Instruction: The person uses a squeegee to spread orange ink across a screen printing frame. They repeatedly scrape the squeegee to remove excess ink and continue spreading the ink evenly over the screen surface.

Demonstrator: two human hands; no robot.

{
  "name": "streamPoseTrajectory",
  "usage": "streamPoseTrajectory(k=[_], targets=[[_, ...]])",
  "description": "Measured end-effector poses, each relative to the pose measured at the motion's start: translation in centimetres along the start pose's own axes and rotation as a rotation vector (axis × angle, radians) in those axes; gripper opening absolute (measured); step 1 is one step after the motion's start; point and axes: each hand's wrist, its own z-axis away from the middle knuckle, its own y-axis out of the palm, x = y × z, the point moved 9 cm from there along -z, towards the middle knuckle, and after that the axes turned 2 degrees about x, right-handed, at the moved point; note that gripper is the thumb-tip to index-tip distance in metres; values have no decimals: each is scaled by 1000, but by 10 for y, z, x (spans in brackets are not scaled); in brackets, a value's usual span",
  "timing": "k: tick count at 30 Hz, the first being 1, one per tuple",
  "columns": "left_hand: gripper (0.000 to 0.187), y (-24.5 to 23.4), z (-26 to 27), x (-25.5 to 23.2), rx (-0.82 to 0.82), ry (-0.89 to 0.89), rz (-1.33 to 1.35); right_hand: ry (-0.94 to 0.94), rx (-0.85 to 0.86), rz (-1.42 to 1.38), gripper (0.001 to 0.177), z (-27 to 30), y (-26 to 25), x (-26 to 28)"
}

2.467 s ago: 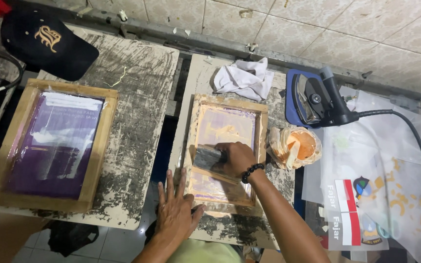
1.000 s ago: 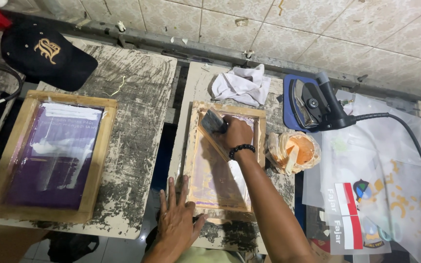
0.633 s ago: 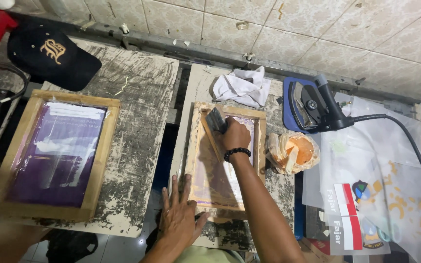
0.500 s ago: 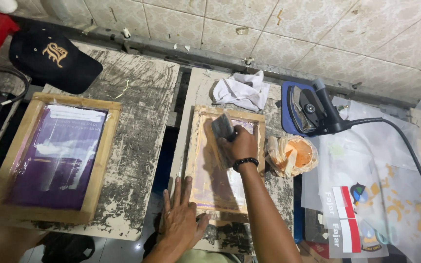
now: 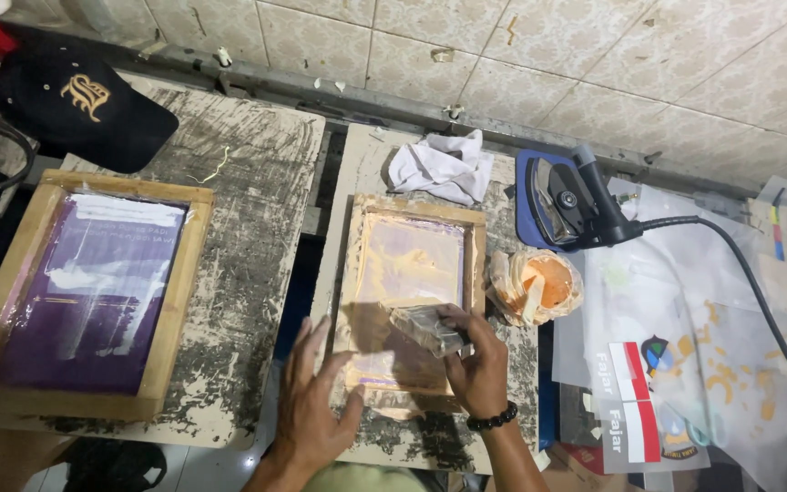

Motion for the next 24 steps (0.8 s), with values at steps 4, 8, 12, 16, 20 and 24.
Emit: streamPoseTrajectory(k=[4, 8, 12, 16, 20, 24], targets=[[43, -34, -15, -19, -146, 177, 104, -106, -82, 7, 28, 19, -10, 6], [41, -48, -12, -41, -223, 379, 154, -122, -95, 21, 36, 31, -16, 9], [51, -46, -12, -56, -146, 449, 303, -125, -52, -68, 54, 30, -22, 15], [49, -35, -12, -55, -151, 469, 349, -73, -32, -230, 41, 29, -23, 16], [55, -36, -18, -66, -99, 483, 383, -47, -17, -251, 43, 30, -24, 17], [56, -28, -21, -67, -70, 477, 370, -55, -6, -212, 41, 28, -27, 19]])
